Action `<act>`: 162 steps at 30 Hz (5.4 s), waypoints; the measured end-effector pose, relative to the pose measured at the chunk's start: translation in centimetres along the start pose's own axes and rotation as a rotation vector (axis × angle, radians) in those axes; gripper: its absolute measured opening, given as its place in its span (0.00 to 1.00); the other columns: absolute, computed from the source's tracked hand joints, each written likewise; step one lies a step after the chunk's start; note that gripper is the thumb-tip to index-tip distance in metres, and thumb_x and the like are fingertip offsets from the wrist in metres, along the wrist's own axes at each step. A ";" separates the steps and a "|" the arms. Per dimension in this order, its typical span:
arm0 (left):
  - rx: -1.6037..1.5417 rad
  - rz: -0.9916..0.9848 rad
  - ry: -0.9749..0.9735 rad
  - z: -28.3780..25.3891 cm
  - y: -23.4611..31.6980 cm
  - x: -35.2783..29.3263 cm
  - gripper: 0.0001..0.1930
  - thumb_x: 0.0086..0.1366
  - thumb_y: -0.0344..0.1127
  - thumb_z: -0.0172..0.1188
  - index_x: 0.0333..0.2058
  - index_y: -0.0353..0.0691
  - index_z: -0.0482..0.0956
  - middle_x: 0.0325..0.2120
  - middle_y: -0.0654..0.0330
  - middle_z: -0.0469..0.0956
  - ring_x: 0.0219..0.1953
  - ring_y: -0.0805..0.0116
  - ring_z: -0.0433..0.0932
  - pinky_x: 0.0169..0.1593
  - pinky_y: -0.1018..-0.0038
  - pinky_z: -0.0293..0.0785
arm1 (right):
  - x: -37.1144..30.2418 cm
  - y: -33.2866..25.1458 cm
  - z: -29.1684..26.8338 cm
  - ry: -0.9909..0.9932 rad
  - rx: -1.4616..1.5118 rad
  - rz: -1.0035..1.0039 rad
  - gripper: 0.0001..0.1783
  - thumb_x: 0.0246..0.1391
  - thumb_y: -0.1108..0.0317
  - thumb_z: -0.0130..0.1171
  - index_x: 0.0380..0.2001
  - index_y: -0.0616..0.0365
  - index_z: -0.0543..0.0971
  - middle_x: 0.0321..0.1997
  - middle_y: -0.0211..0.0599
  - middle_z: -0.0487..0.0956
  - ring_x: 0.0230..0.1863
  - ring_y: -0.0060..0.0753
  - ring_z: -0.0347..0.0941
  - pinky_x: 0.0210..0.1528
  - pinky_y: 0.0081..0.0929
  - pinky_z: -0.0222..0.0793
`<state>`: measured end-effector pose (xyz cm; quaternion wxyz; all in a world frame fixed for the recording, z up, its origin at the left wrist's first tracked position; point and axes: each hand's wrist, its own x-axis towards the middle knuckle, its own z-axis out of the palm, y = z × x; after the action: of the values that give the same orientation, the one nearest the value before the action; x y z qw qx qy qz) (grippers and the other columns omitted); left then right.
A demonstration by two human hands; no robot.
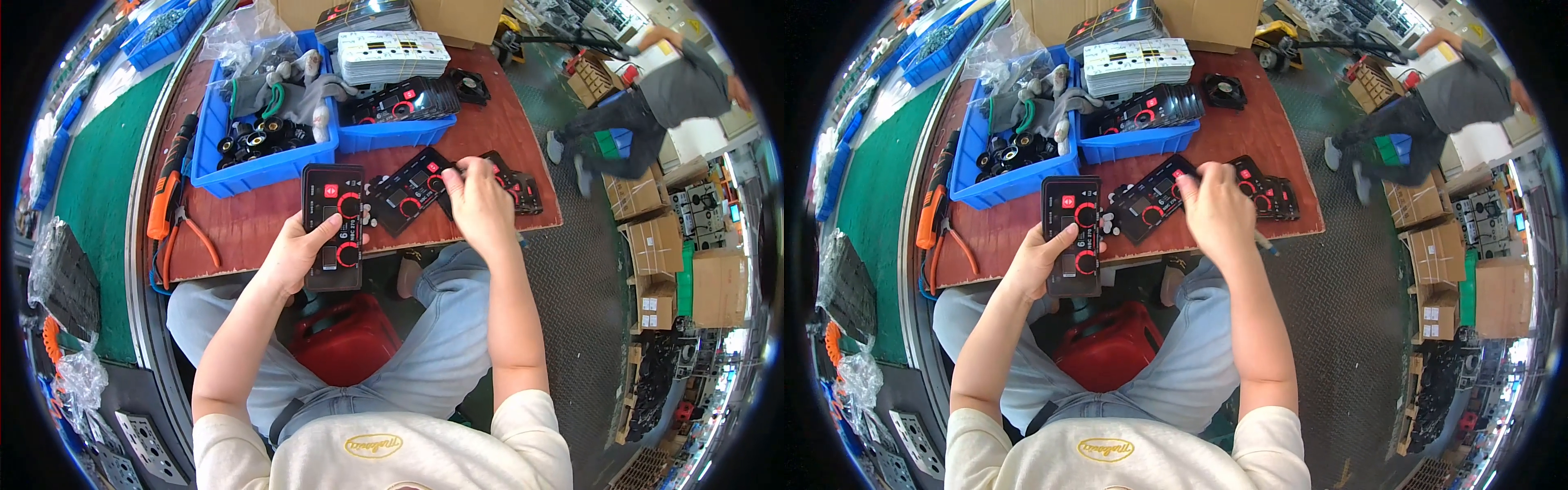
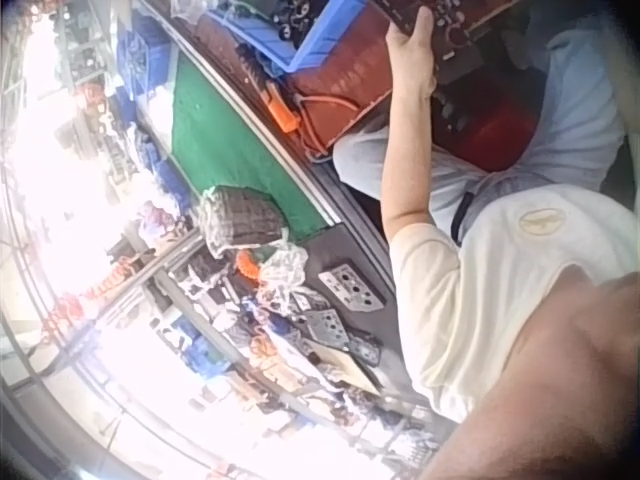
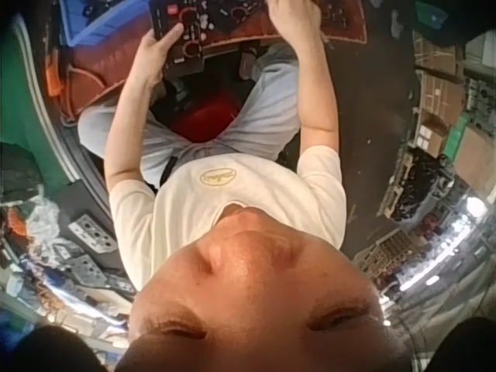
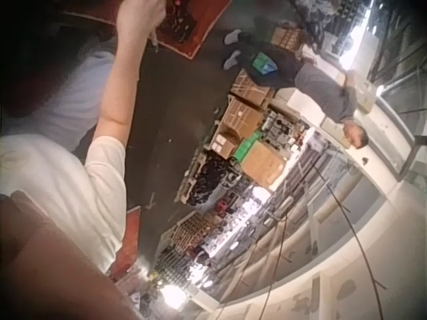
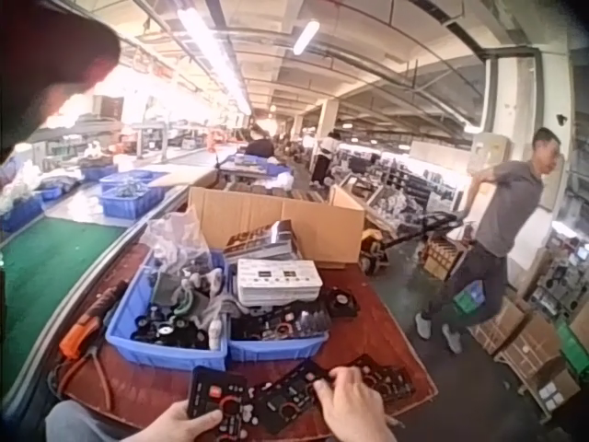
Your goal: Assembling internal plastic components and buttons into a handheld electronic module casing.
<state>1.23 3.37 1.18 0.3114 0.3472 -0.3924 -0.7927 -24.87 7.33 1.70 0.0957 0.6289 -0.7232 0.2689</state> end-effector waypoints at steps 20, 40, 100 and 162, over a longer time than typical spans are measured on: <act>0.508 0.256 0.061 0.1 -1.6 0.7 0.13 0.66 0.26 0.53 0.49 0.34 0.75 0.34 0.61 0.79 0.35 0.76 0.75 0.41 0.78 0.72 | -1.1 -8.1 1.5 -0.394 0.283 -0.210 0.10 0.57 0.68 0.50 0.31 0.64 0.76 0.31 0.47 0.77 0.33 0.51 0.75 0.35 0.44 0.71; 0.200 0.138 0.082 0.4 0.4 -0.2 0.11 0.65 0.25 0.53 0.46 0.32 0.73 0.33 0.54 0.81 0.36 0.65 0.82 0.40 0.71 0.80 | 0.9 -7.9 0.3 -0.657 0.714 0.076 0.21 0.55 0.54 0.54 0.28 0.66 0.79 0.27 0.51 0.79 0.34 0.52 0.77 0.38 0.41 0.70; -0.071 0.141 0.117 -2.9 -0.7 -0.1 0.12 0.64 0.29 0.58 0.46 0.36 0.76 0.41 0.60 0.80 0.43 0.73 0.78 0.50 0.74 0.73 | 0.5 -6.6 1.1 -0.101 1.274 0.121 0.16 0.67 0.59 0.45 0.29 0.58 0.72 0.23 0.24 0.69 0.22 0.10 0.59 0.23 0.13 0.54; -0.344 -0.005 0.064 0.2 0.3 -0.2 0.16 0.66 0.31 0.54 0.52 0.38 0.69 0.43 0.58 0.77 0.43 0.65 0.80 0.45 0.65 0.81 | 0.2 -7.5 1.6 -0.564 1.342 0.268 0.14 0.53 0.74 0.61 0.43 0.65 0.77 0.31 0.25 0.76 0.34 0.14 0.69 0.39 0.18 0.68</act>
<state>1.26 3.45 1.57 0.3764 0.3148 -0.2402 -0.8376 -17.40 5.83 2.49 -0.5324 0.5036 -0.4712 0.4908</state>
